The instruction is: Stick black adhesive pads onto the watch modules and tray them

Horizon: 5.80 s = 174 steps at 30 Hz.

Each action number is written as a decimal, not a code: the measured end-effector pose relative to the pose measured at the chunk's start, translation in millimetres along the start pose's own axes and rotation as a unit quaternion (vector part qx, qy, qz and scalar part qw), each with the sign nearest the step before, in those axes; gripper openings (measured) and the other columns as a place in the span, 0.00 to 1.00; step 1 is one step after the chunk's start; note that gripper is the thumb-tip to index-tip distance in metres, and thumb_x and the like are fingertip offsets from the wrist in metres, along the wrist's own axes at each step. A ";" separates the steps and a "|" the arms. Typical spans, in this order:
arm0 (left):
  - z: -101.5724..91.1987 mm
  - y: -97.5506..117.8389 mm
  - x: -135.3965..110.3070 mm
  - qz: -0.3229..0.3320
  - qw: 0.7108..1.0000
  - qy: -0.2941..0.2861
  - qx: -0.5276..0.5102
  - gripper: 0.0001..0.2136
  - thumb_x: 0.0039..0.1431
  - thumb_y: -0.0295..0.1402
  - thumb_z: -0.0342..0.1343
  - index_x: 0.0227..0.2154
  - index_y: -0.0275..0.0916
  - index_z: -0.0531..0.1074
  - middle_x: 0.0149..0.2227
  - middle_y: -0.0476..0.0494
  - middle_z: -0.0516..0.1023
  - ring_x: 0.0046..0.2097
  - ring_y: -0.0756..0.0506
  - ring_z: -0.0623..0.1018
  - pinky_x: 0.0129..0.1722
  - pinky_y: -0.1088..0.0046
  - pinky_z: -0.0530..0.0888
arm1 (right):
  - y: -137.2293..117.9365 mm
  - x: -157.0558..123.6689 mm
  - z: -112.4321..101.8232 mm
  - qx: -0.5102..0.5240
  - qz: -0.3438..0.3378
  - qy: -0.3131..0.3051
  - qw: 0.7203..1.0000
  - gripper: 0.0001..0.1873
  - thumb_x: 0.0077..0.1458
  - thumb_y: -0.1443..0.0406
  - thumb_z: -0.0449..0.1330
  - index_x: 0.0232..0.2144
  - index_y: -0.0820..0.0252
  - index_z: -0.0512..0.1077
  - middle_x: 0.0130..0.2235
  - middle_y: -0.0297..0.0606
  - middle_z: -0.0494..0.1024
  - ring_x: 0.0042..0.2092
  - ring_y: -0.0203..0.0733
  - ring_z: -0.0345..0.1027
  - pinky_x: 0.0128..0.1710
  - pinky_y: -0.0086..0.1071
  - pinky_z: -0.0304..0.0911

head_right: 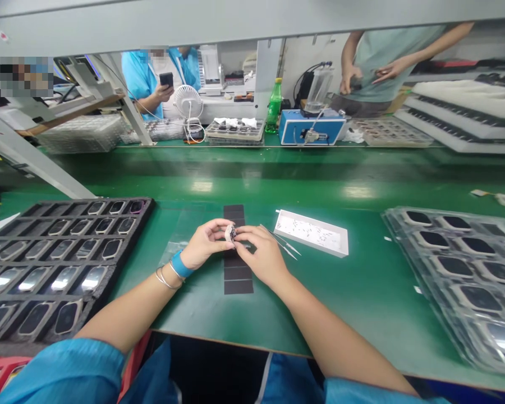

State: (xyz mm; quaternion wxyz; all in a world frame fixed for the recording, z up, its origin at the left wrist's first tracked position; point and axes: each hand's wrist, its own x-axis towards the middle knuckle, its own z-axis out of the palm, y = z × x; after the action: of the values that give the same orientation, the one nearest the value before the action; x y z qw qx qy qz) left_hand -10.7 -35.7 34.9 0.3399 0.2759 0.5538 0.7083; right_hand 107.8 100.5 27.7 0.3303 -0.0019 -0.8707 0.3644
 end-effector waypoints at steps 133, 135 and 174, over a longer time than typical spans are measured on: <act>-8.4 0.4 8.6 -0.199 0.970 0.079 -0.119 0.06 0.52 0.22 0.56 0.33 0.35 0.69 0.36 0.39 0.82 0.40 0.44 0.81 0.47 0.56 0.75 | 20.8 -4.2 20.5 -0.143 0.109 -0.161 0.970 0.06 0.55 0.70 0.60 0.35 0.60 0.77 0.41 0.42 0.73 0.45 0.46 0.67 0.52 0.47 0.63; -7.5 0.7 7.9 -0.198 0.969 0.082 -0.119 0.06 0.52 0.21 0.56 0.33 0.35 0.69 0.36 0.39 0.81 0.38 0.44 0.81 0.45 0.57 0.76 | 22.5 -3.3 20.3 -0.136 0.109 -0.153 0.973 0.06 0.54 0.71 0.61 0.34 0.59 0.77 0.41 0.42 0.73 0.44 0.46 0.67 0.52 0.48 0.63; 9.4 4.7 0.6 -0.196 0.975 0.079 -0.071 0.08 0.45 0.23 0.61 0.29 0.35 0.69 0.25 0.48 0.76 0.25 0.49 0.77 0.28 0.71 0.79 | 5.1 0.8 6.3 0.181 0.160 -0.011 0.970 0.09 0.49 0.62 0.66 0.26 0.59 0.70 0.32 0.36 0.78 0.36 0.41 0.73 0.41 0.37 0.67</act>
State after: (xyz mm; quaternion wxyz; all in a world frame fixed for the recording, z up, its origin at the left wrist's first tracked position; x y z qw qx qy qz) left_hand -4.7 -30.3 41.7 0.4459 0.0801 0.5711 0.6846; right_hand 102.3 100.5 21.6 0.2535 -0.0771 -0.7821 0.5640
